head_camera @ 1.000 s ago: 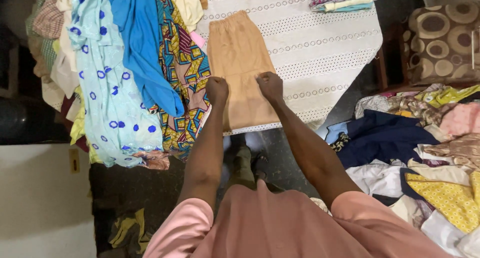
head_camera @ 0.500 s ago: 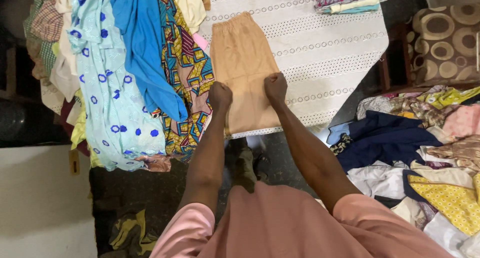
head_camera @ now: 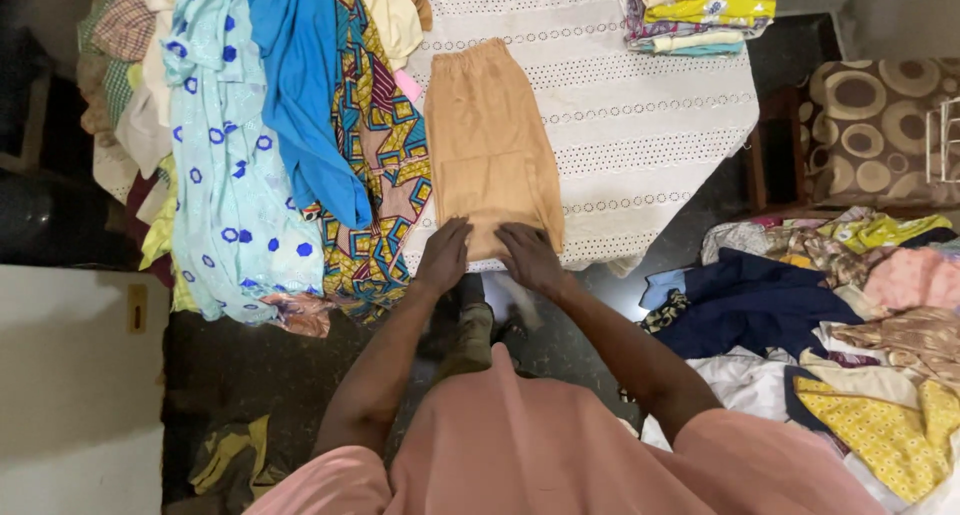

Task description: The person picks up and folds items of clothing, including a pair of tan trousers, a white pillowcase with text and a drawing, and a blue patterned shirt, placing each folded item onto a stack on a table.

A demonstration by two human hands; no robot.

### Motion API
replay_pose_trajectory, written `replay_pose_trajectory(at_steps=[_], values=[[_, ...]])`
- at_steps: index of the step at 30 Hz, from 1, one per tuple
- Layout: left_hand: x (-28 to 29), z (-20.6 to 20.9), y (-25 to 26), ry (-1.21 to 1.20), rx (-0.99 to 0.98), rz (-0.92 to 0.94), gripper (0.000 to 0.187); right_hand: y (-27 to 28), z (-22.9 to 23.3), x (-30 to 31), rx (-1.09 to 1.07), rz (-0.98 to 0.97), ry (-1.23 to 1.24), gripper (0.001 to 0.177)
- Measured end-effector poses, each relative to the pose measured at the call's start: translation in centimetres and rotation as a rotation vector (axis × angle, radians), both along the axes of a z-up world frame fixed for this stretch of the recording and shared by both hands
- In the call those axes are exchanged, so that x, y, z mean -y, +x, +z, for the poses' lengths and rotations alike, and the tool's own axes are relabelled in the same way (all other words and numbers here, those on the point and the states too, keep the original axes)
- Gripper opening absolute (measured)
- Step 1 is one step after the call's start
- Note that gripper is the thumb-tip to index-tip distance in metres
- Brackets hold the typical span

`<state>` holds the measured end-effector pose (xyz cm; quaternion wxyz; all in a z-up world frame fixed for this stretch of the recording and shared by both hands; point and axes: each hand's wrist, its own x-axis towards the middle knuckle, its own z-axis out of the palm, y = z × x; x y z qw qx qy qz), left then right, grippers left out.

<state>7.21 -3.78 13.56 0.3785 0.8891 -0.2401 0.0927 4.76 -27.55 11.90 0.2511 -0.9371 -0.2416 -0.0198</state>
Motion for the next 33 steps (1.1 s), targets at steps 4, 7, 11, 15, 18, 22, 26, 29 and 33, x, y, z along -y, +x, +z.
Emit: replay_pose_trajectory(at_steps=[4, 7, 11, 15, 18, 22, 26, 29, 33], values=[[-1.0, -1.8, 0.7, -0.016, -0.182, -0.040, 0.032, 0.6, -0.4, 1.3, 0.150, 0.145, -0.077, 0.057], [-1.5, -3.4, 1.2, -0.009, -0.177, -0.046, 0.032, 0.8, -0.7, 2.2, 0.237, 0.195, -0.128, 0.047], [-2.1, -3.5, 1.7, 0.012, -0.181, -0.093, 0.033, 2.2, -0.7, 2.2, 0.211, 0.232, -0.236, 0.048], [-3.6, -0.3, 1.6, 0.092, -0.207, -0.007, 0.058, 2.7, 2.3, 1.7, 0.025, 0.182, -0.160, 0.041], [-4.6, 2.6, 1.3, 0.193, -0.001, -0.016, 0.075, 1.9, 6.5, 1.8, -0.040, 0.147, -0.069, 0.031], [-4.4, 4.9, 0.4, 0.129, -0.112, -0.192, 0.093, 1.0, 11.5, 2.8, -0.249, 0.250, 0.102, 0.031], [-3.7, 3.2, -0.1, 0.090, -0.027, -0.328, 0.089, 4.0, 12.8, 4.4, -0.545, 0.292, -0.075, 0.031], [-2.2, 0.1, -1.1, -0.284, -0.643, -0.135, 0.064, 9.4, 11.9, 5.7, -0.454, 0.427, -0.074, 0.044], [-1.6, -1.7, -0.6, -0.246, -0.671, 0.015, 0.055, 17.8, 10.5, 5.0, -0.394, 0.241, -0.109, 0.036]])
